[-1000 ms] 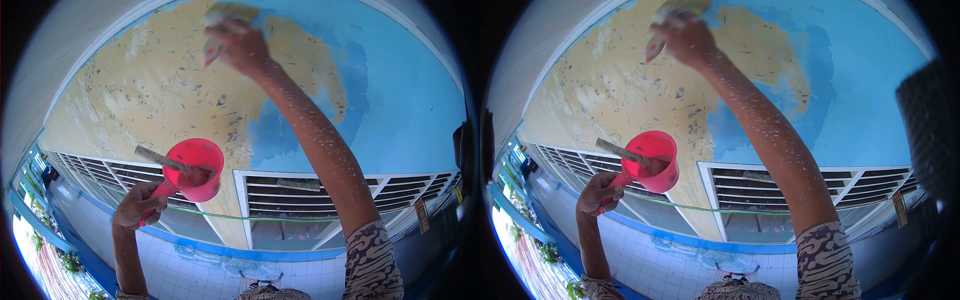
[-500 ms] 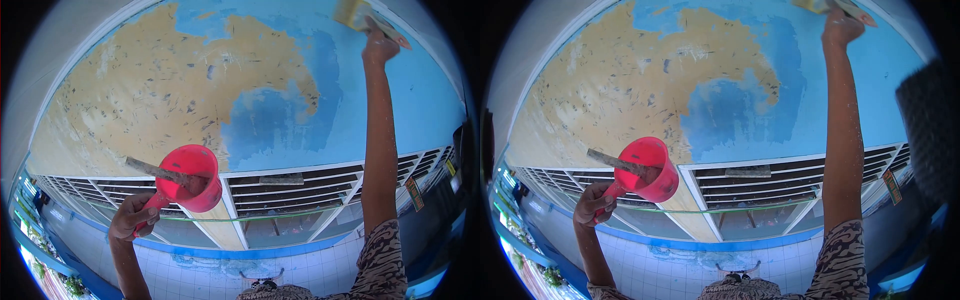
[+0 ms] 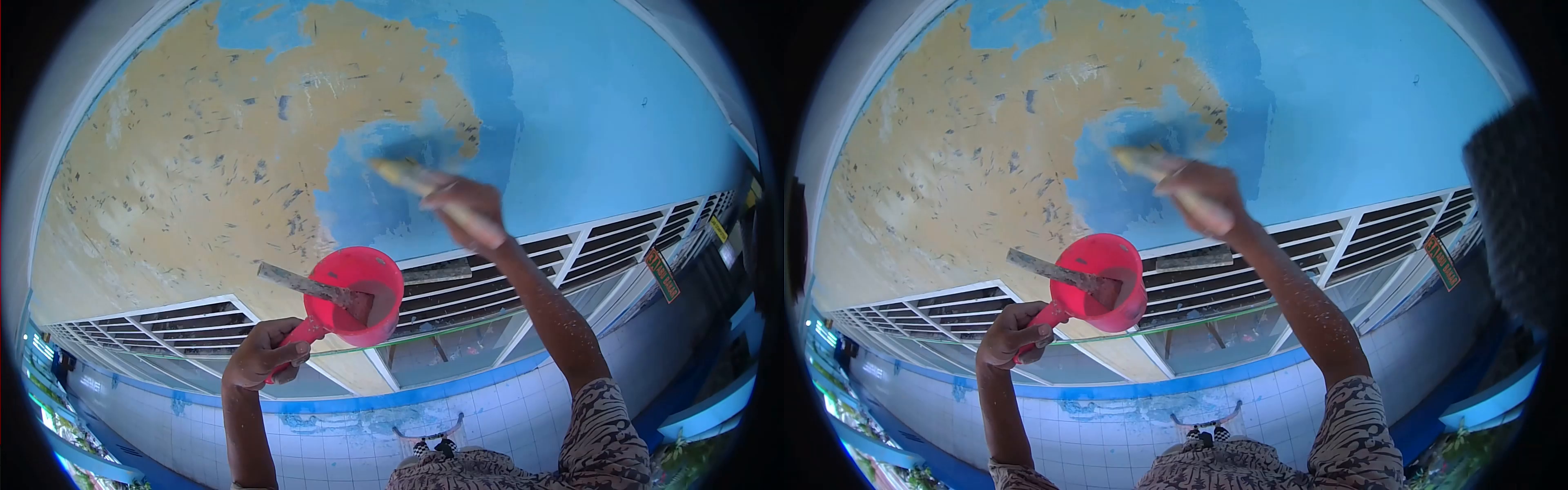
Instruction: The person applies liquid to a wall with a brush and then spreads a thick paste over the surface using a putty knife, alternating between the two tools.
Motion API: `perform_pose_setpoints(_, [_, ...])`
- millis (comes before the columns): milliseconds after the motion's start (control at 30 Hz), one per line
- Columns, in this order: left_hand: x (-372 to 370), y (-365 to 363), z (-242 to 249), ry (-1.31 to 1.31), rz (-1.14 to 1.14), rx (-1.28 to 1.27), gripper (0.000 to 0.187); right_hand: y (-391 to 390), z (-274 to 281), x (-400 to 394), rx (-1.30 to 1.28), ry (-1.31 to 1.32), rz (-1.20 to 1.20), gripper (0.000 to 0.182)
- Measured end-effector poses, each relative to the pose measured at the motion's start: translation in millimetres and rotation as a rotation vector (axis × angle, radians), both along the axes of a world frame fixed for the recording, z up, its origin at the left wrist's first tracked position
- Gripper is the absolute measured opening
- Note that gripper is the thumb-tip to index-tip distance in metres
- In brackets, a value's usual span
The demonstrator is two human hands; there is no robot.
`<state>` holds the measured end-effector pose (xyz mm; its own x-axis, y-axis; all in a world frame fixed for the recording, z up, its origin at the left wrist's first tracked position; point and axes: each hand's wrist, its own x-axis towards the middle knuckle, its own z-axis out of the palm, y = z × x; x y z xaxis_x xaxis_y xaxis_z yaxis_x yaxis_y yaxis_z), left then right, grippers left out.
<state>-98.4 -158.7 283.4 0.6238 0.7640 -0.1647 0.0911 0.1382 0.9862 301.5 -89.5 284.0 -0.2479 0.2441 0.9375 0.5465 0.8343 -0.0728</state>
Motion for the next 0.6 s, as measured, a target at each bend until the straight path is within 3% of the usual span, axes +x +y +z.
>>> perform_pose_setpoints(100, [-1,-4,-12,0.014,-0.003,-0.037,0.035,-12,22,70,-0.193,0.727,-0.044,0.018])
perform_pose_setpoints(167, [-2,-12,-20,0.048,0.009,-0.051,0.035,-11,20,136,-0.079,0.933,0.098,0.027])
perform_pose_setpoints(233, [-4,-17,-30,0.074,0.027,-0.047,0.036,-26,11,160,0.043,1.016,0.032,0.031])
perform_pose_setpoints(367, [-4,-25,-65,0.089,0.046,-0.074,0.037,-24,-34,124,0.456,0.823,-0.354,0.018])
perform_pose_setpoints(400, [1,-27,-72,0.089,0.084,-0.074,0.036,-25,-47,96,0.427,0.681,-0.664,0.017])
perform_pose_setpoints(500, [5,-26,-106,0.089,0.133,-0.093,0.033,-11,-87,2,0.266,0.437,-0.532,0.020])
perform_pose_setpoints(567, [11,-27,-124,0.020,0.188,-0.163,0.029,-9,-121,-48,0.006,0.369,-0.239,0.027])
perform_pose_setpoints(600, [14,-28,-129,0.028,0.197,-0.173,0.026,4,-136,-65,0.078,0.287,-0.188,0.026])
